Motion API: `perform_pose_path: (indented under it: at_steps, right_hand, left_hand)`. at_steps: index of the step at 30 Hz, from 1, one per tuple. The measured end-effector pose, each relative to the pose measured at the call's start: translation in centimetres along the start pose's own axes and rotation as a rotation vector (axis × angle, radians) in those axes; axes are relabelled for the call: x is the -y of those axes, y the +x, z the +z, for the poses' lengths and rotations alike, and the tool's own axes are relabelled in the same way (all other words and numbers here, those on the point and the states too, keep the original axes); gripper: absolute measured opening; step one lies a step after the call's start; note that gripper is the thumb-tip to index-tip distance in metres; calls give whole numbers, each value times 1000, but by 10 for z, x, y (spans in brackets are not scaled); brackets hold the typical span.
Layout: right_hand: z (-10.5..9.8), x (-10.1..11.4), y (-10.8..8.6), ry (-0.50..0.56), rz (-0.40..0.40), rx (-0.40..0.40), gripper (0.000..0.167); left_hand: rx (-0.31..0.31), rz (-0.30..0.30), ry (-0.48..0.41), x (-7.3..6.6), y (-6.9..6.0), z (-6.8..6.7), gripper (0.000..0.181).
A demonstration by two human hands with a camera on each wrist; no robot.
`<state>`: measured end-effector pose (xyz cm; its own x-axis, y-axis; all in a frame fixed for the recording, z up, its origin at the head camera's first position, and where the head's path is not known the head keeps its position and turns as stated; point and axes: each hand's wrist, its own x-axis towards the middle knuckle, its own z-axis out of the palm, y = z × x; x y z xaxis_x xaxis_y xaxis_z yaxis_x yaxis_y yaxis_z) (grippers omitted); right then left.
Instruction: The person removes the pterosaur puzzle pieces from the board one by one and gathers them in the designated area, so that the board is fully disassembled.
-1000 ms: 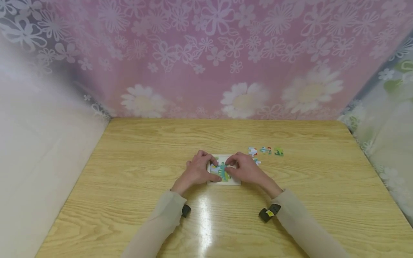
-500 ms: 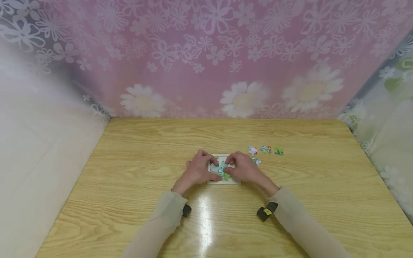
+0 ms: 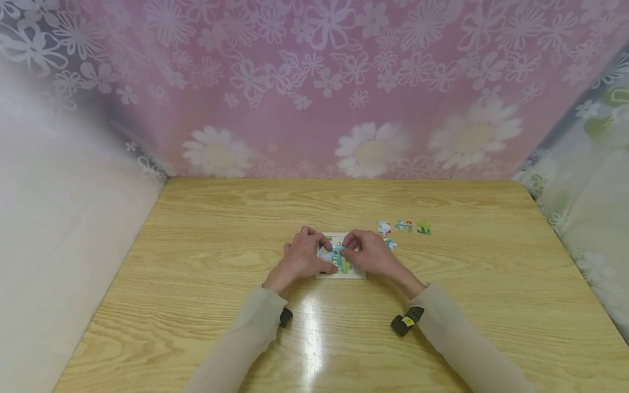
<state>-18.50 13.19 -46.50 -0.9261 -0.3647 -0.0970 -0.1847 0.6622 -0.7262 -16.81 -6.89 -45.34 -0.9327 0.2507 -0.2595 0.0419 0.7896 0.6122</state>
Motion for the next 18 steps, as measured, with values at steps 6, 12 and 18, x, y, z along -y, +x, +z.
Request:
perform_pose_path:
  at_steps: [6, 12, 18]
  right_hand:
    - [2, 2, 1, 7, 57, -17, 12]
    - [3, 6, 0, 4, 117, -23, 14]
    - [-2, 4, -2, 95, 110, -8, 13]
  left_hand:
    - [4, -30, 0, -4, -2, -1, 37]
    - [14, -47, -1, -6, -1, -2, 36]
    - [22, -36, 5, -5, 0, -1, 36]
